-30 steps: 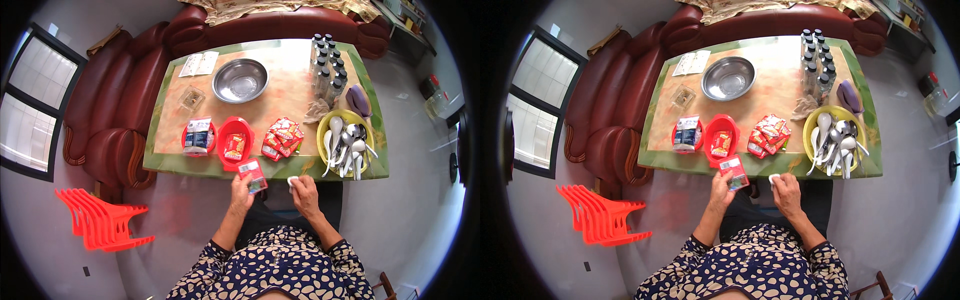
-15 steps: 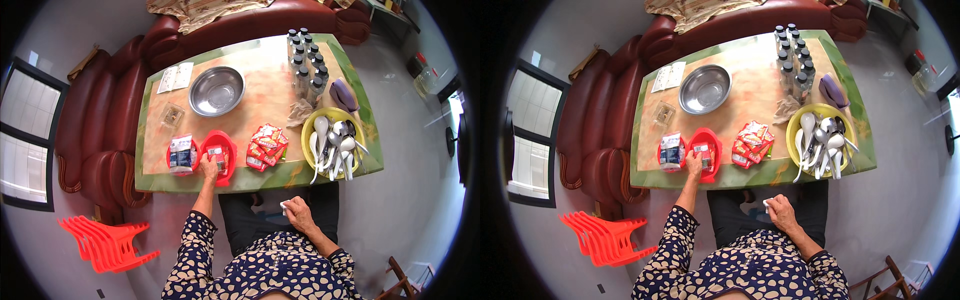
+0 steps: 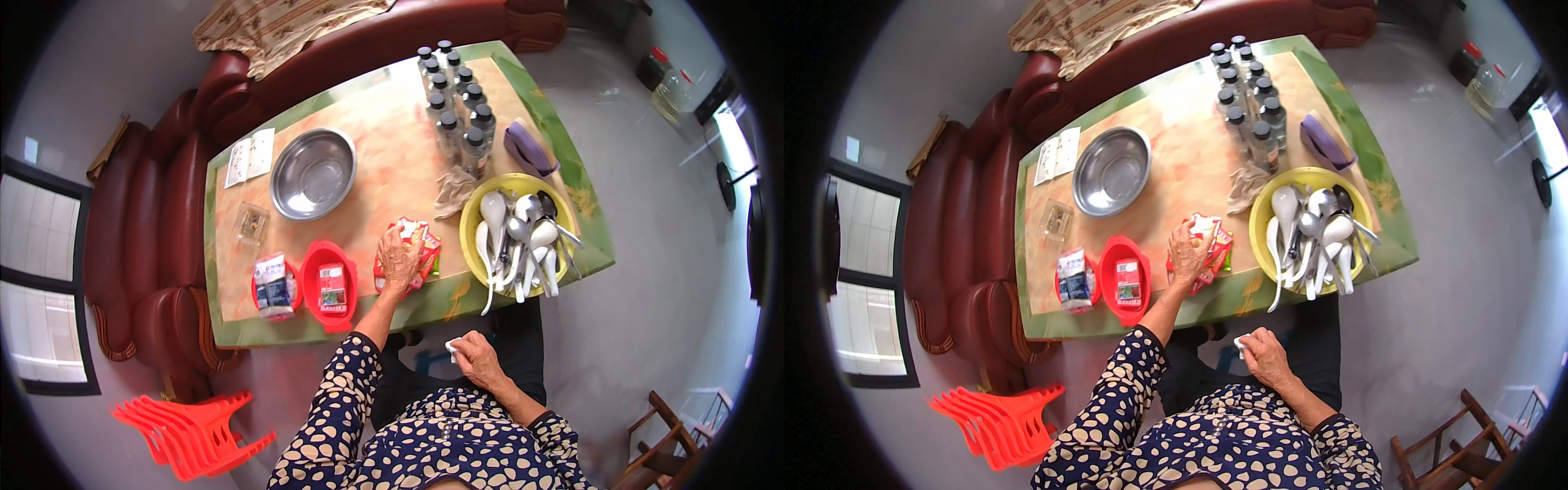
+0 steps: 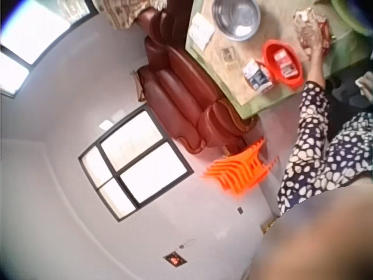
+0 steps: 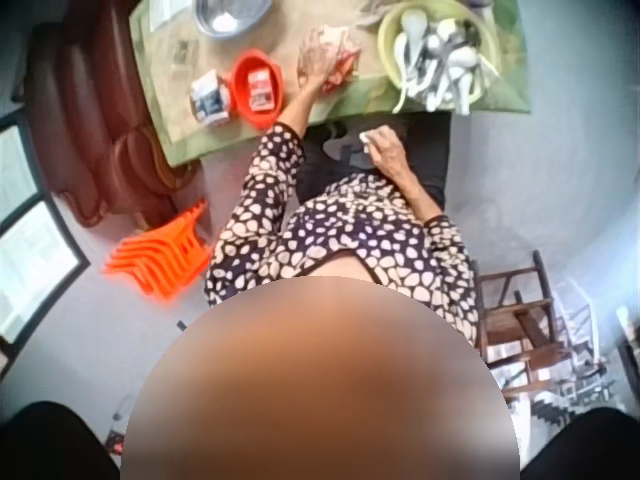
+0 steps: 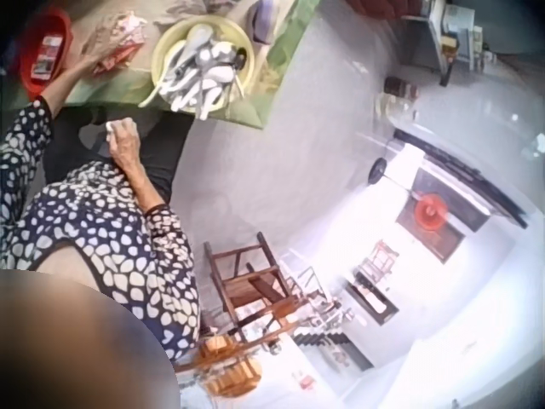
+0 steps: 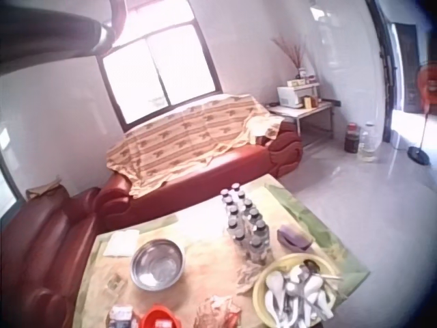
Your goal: The person sits at a table and wipes the surfaces of multiple small packets with a white cloth. They handle the packets one at a time, turning them over to clean different sides, and place them into a red plastic container. The person also moves a stack of packets and a red bowl on the table during the process.
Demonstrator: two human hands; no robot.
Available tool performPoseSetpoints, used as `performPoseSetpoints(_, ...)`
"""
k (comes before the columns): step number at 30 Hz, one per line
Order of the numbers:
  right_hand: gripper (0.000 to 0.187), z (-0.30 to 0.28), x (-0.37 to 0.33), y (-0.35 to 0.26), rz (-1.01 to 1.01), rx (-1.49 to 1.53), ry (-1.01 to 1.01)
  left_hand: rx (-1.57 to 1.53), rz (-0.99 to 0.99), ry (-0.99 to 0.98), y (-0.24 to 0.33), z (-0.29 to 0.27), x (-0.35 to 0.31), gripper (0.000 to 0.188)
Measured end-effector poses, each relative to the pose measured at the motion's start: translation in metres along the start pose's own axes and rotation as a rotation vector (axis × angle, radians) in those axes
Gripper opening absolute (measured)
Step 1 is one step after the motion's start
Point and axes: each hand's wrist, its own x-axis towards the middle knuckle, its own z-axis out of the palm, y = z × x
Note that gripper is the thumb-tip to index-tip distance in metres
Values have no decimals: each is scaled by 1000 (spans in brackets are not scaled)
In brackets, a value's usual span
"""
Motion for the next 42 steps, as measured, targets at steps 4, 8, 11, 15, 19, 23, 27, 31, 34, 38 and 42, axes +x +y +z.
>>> performPoseSetpoints(4, 15, -5, -2, 7, 19, 15, 33, 218, 44, -59, 2, 18, 1, 56)
performPoseSetpoints(8, 16, -5, -3, 12, 27, 26, 38, 312, 48, -112, 8, 19, 7, 47)
performPoseSetpoints(11, 16, -6, -1, 10, -3, 31, 53, 325, 107, -93, 0, 22, 11, 34)
performPoseSetpoints(15, 16, -9, -2, 9, -13, 39, 62, 110, 80, -32, -11, 11, 23, 30)
performPoseSetpoints(19, 18, -8, -1, 1, -43, 43, 42, -599, -245, 38, -66, -2, 32, 21)
performPoseSetpoints(23, 18, -14, 24, -10, -119, 74, 173, -1434, -527, -199, -22, -59, -2, 22)
performPoseSetpoints(27, 24, -27, 69, -54, -153, 153, 310, -1620, -479, -316, 20, -97, -54, 39)
performPoseSetpoints(31, 28, -23, 80, -85, -188, 274, 317, -1725, -499, -351, 50, -113, -92, 49)
performPoseSetpoints(34, 29, -15, 69, -91, -212, 274, 326, -1790, -486, -372, 59, -123, -109, 50)
performPoseSetpoints(38, 32, -21, 73, -89, -259, 156, 501, -1742, -484, -350, 75, -137, -126, 47)
performPoseSetpoints(42, 34, -20, 73, -100, -301, -6, 499, -1688, -361, -359, 78, -137, -136, 49)
